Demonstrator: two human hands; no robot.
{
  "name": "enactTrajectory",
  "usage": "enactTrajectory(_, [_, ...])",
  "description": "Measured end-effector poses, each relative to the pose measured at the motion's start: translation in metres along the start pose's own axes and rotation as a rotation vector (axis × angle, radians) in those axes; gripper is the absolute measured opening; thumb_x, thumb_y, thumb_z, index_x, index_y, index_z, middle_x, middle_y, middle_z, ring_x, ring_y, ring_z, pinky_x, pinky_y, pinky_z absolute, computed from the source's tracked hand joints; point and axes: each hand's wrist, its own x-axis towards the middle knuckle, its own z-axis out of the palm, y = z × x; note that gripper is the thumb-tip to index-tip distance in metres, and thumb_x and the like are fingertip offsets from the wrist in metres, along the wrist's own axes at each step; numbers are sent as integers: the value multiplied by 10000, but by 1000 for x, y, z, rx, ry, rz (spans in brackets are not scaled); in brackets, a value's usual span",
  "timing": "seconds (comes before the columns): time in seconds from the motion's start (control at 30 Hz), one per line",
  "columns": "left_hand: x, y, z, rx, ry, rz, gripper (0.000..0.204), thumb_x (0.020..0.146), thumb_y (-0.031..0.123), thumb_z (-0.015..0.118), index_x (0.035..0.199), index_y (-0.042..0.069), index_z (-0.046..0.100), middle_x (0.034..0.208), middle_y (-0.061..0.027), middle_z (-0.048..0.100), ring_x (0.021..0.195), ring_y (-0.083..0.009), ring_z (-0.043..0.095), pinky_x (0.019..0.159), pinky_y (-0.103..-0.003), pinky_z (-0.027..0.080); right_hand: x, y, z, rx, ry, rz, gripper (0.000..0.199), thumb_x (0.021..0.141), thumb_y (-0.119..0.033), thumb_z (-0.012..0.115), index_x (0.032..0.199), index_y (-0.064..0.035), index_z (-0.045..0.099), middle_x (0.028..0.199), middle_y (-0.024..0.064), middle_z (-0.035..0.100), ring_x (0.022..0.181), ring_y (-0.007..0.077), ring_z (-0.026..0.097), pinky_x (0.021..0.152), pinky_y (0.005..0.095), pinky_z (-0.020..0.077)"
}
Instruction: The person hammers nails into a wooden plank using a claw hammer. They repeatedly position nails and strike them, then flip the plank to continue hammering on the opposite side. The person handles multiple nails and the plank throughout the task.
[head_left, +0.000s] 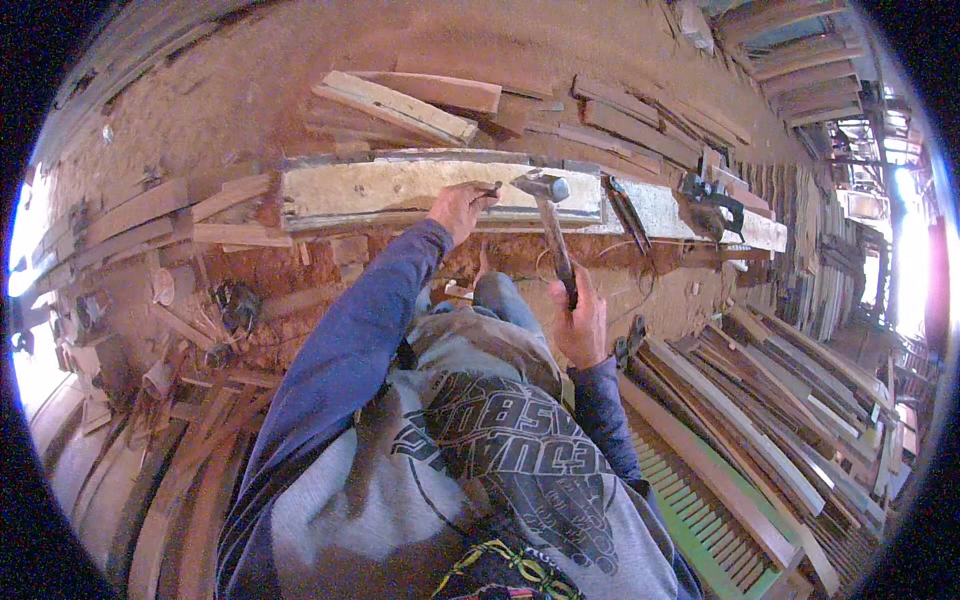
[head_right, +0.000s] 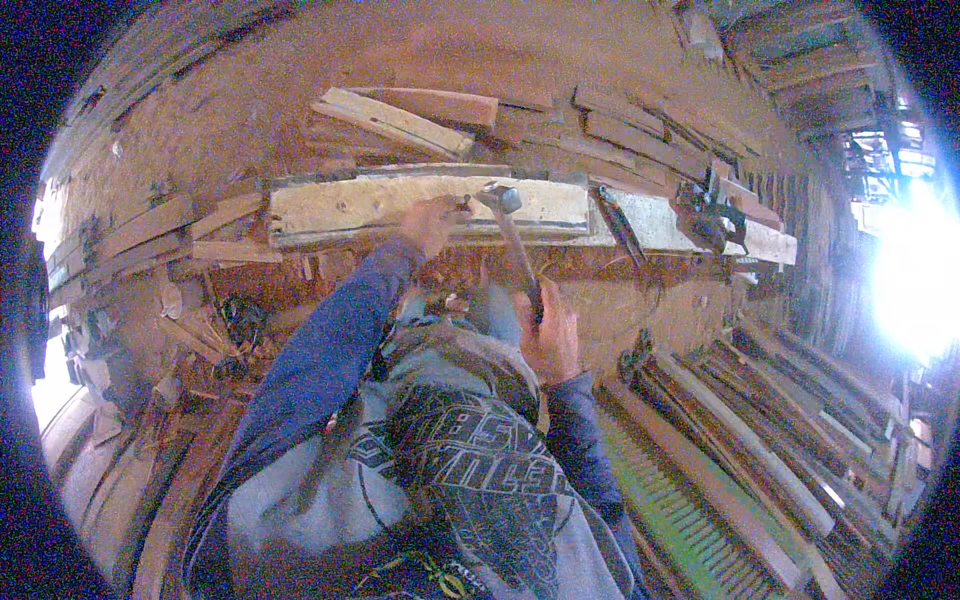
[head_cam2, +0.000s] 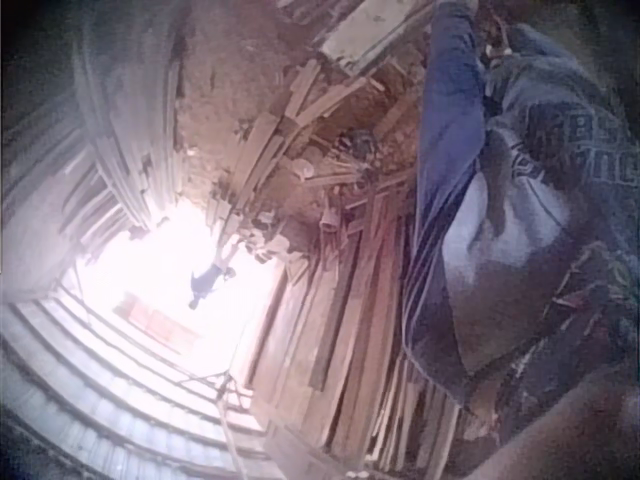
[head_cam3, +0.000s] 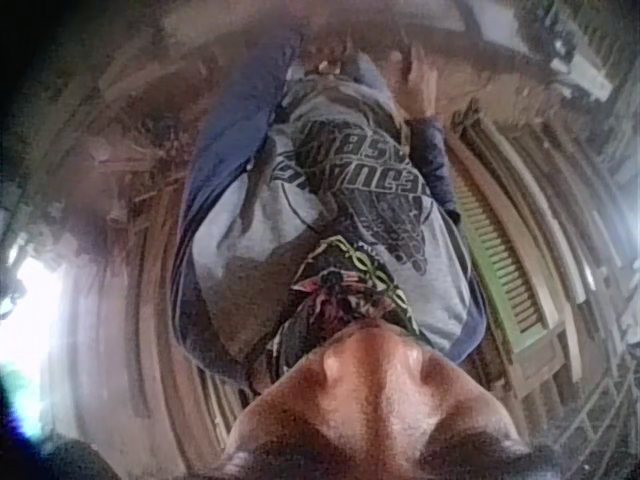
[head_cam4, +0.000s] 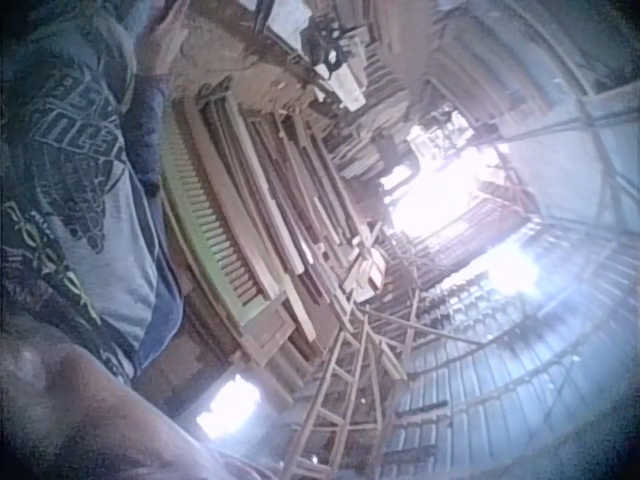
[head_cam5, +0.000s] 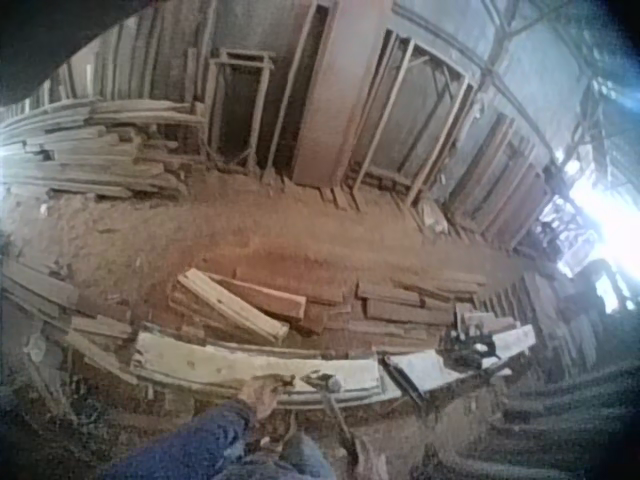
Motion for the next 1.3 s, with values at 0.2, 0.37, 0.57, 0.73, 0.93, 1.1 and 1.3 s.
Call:
enactTrajectory(0.2, [-6, 15, -7, 17, 38, -26, 172, 888, 86, 627, 1031, 15, 691, 1023, -152, 699, 943, -305, 678, 852, -349, 534, -2, -10, 3, 139, 77, -11, 465, 939, -348, 583, 1205, 24, 497, 946, 233, 660, 794, 417, 651, 697, 471, 512])
enactTrajectory(0.37, [-9, 13, -3, 65, 59, -8, 182, 861, 85, 644, 1023, 18, 692, 990, -163, 694, 928, -338, 668, 829, -378, 537, 10, -2, 7, -219, -117, -15, 427, 947, -324, 570, 1201, 9, 484, 885, 218, 671, 755, 409, 656, 664, 470, 519])
enactTrajectory(0.57, [-7, -16, 14, -118, 19, 95, 287, 860, -32, 512, 1106, 12, 654, 1064, -140, 669, 977, -280, 652, 847, -352, 535, -4, -3, 1, -122, 49, -138, 415, 955, -273, 538, 1237, 28, 494, 934, 226, 668, 806, 389, 661, 703, 482, 513])
enactTrajectory(0.73, [-4, -37, 27, -141, -23, 95, 335, 852, -45, 472, 1136, 10, 641, 1141, -146, 642, 1033, -257, 639, 899, -341, 524, -13, -10, 7, 66, 240, -285, 421, 954, -277, 524, 1254, 17, 495, 995, 244, 658, 882, 414, 646, 741, 510, 496])
enactTrajectory(0.93, [1, -48, 38, -175, 19, 207, 282, 850, 138, 564, 1087, 22, 662, 1053, -135, 671, 968, -263, 654, 886, -402, 521, 0, 15, -5, -338, -18, -55, 447, 961, -364, 522, 1268, -39, 511, 890, 237, 675, 786, 438, 647, 660, 535, 509])
enactTrajectory(1.1, [12, -50, 57, 139, -60, 143, 374, 803, 131, 548, 1155, 60, 651, 1160, -192, 633, 1117, -362, 589, 989, -433, 464, -7, 46, 5, -348, 418, -284, 438, 978, -308, 508, 1289, 0, 502, 1122, 234, 628, 998, 395, 614, 858, 440, 505])
enactTrajectory(1.3, [29, -49, 66, -24, 175, 409, 237, 743, 27, 617, 968, 37, 689, 951, -180, 678, 907, -336, 665, 797, -395, 545, 7, 54, -5, -410, -11, -206, 458, 1007, -219, 471, 1331, 104, 442, 1274, 341, 525, 1124, 478, 545, 958, 461, 455])
